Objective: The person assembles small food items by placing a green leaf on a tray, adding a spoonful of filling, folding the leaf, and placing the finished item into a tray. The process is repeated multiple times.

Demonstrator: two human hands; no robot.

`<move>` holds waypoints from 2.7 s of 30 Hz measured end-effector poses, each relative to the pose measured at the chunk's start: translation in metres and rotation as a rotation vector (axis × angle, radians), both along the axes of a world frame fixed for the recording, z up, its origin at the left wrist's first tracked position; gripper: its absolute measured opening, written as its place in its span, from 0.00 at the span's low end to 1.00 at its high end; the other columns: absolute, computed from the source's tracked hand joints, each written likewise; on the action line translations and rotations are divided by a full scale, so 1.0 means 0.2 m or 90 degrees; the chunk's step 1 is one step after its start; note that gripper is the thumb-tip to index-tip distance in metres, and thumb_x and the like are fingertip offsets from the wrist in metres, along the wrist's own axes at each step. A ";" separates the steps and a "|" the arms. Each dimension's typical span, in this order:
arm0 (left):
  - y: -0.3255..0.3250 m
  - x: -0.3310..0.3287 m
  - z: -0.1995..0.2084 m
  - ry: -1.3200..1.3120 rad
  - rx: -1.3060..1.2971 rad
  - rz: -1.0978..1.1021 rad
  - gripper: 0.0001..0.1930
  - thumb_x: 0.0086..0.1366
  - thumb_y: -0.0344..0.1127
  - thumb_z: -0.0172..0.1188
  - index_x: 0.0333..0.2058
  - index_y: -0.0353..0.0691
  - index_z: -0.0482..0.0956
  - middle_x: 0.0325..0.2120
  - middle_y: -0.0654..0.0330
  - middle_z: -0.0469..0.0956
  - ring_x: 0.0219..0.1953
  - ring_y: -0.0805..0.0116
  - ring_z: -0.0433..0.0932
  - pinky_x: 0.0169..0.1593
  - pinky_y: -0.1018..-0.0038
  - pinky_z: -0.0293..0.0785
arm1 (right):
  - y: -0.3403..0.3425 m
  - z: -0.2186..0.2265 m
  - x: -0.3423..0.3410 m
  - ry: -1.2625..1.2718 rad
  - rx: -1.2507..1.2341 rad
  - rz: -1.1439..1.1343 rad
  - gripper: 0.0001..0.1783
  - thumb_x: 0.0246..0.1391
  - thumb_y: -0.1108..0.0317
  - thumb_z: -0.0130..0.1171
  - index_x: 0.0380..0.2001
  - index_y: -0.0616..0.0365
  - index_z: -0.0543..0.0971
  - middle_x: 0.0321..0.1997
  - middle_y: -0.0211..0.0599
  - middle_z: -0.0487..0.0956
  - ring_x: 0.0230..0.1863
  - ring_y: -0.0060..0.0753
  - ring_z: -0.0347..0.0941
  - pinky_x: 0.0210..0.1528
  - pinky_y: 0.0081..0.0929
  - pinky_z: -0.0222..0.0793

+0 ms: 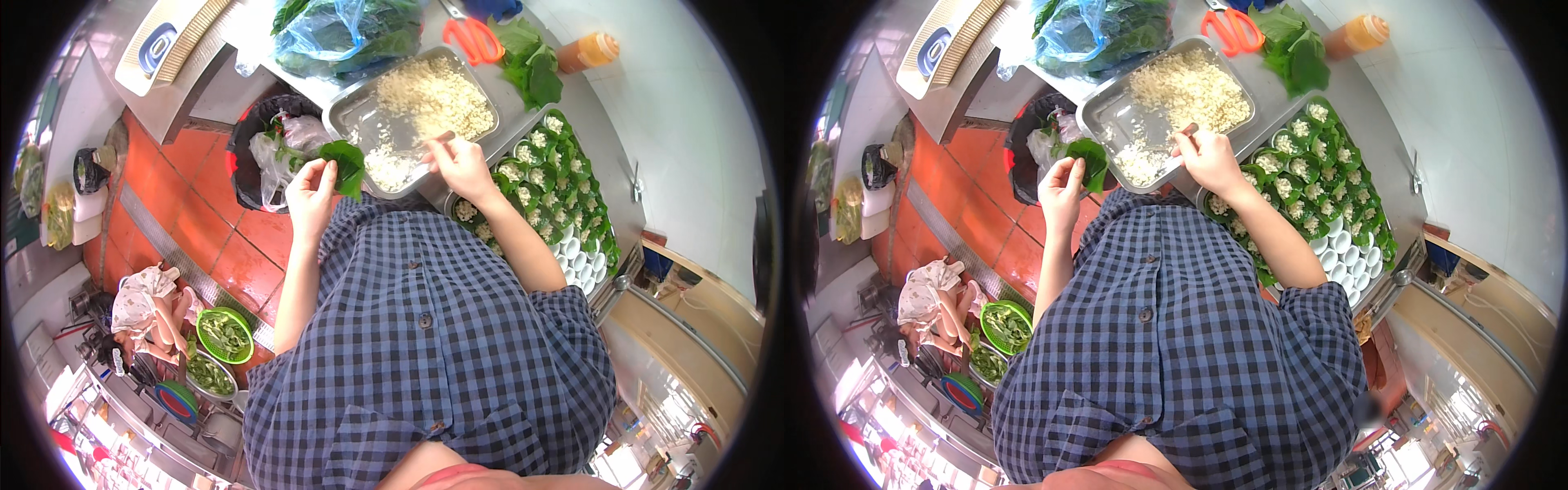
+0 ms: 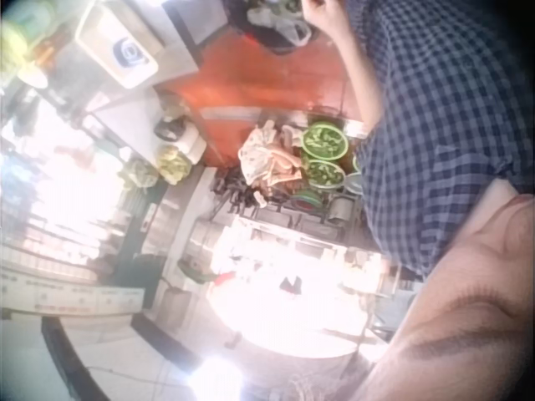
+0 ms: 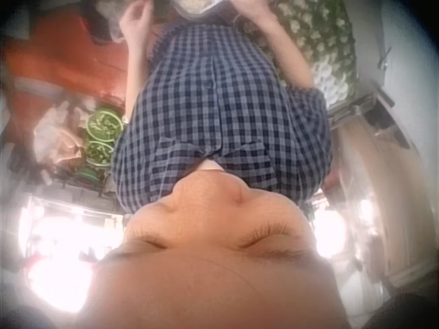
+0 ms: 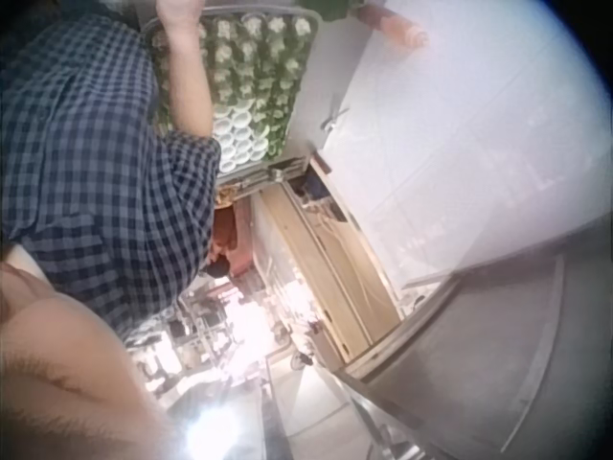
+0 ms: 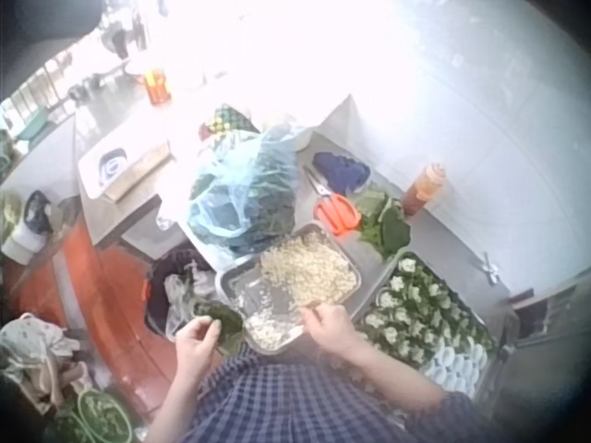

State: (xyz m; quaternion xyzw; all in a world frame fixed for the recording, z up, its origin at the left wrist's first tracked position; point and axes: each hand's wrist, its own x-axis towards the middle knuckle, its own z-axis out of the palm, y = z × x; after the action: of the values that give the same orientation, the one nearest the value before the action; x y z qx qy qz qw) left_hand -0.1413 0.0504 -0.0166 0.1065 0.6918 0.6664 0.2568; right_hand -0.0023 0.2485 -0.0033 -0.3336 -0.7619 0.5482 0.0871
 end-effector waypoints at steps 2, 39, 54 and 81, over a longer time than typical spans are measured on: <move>0.01 0.01 0.03 -0.019 0.004 -0.012 0.07 0.59 0.32 0.59 0.32 0.33 0.76 0.22 0.69 0.74 0.23 0.85 0.69 0.25 0.86 0.68 | 0.02 0.03 0.00 -0.007 -0.034 -0.027 0.14 0.55 0.66 0.52 0.26 0.68 0.76 0.22 0.37 0.79 0.22 0.19 0.74 0.26 0.19 0.69; 0.08 -0.01 0.03 0.028 -0.101 -0.100 0.07 0.56 0.30 0.59 0.30 0.30 0.78 0.20 0.61 0.78 0.21 0.79 0.76 0.26 0.83 0.72 | -0.01 0.14 0.08 0.225 0.173 -0.163 0.05 0.52 0.74 0.54 0.31 0.64 0.77 0.25 0.37 0.79 0.25 0.23 0.76 0.27 0.19 0.71; 0.19 0.04 0.05 0.229 -0.135 -0.258 0.09 0.54 0.31 0.60 0.31 0.30 0.77 0.17 0.59 0.77 0.20 0.77 0.75 0.26 0.80 0.71 | 0.04 -0.07 0.10 0.116 0.129 -0.145 0.21 0.50 0.68 0.54 0.49 0.58 0.68 0.20 0.41 0.76 0.19 0.29 0.71 0.26 0.26 0.68; 0.45 0.21 0.15 0.080 -0.042 -0.537 0.21 0.69 0.44 0.40 0.43 0.32 0.74 0.12 0.73 0.59 0.14 0.86 0.55 0.17 0.85 0.50 | 0.30 0.08 1.82 -0.221 0.472 -0.886 0.13 0.47 0.68 0.60 0.36 0.61 0.76 0.31 0.40 0.80 0.34 0.30 0.77 0.37 0.25 0.69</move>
State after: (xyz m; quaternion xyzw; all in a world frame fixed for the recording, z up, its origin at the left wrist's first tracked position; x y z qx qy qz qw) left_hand -0.0987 0.1396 0.0138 0.4124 0.6228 0.4725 0.4677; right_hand 0.3607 0.3079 0.0120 -0.7615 -0.5142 0.0204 0.3940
